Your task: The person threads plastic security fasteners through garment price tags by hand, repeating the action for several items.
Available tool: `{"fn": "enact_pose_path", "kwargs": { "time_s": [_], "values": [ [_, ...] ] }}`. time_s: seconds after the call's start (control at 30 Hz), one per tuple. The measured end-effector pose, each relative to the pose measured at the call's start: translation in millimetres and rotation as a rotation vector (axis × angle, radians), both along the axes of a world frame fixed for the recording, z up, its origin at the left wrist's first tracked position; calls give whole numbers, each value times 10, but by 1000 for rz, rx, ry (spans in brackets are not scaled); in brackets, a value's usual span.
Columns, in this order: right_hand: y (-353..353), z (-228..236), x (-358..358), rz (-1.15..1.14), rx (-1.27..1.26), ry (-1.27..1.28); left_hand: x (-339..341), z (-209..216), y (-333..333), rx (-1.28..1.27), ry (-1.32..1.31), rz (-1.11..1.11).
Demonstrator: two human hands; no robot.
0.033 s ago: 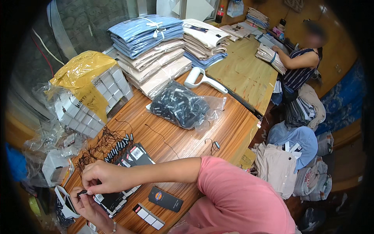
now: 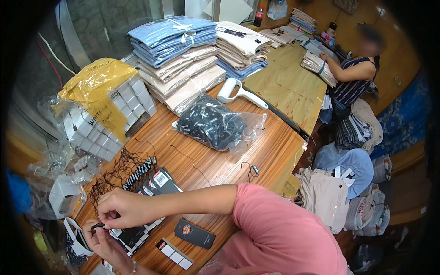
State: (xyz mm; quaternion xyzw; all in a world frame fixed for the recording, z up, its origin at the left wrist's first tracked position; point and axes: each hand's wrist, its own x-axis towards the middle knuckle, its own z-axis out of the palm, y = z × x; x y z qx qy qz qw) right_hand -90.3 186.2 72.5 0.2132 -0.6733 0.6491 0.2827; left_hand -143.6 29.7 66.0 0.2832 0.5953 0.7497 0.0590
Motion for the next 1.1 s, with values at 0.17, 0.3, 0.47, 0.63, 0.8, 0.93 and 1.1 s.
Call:
{"fn": "enact_pose_path", "kwargs": {
  "time_s": [0.17,0.3,0.47,0.63,0.8,0.93,1.1],
  "values": [
    [5,-16,11,56,36,-23,-16,60,-68,-111,85,-18],
    [6,-66,-8,104,12,-50,43,97,-38,-140,131,22],
    [-1,-54,-29,149,-36,-90,-36,46,-97,-123,172,-64],
    [-8,-48,-19,61,-80,-59,43,64,30,14,-49,-102],
    [30,-61,-68,-153,91,193,-10,9,-23,-140,90,-28],
    [79,-112,-77,-58,127,131,-27,-25,-20,-294,192,46],
    [12,-75,-40,308,-119,-190,-5,71,-171,-280,205,-3]
  ]
}}
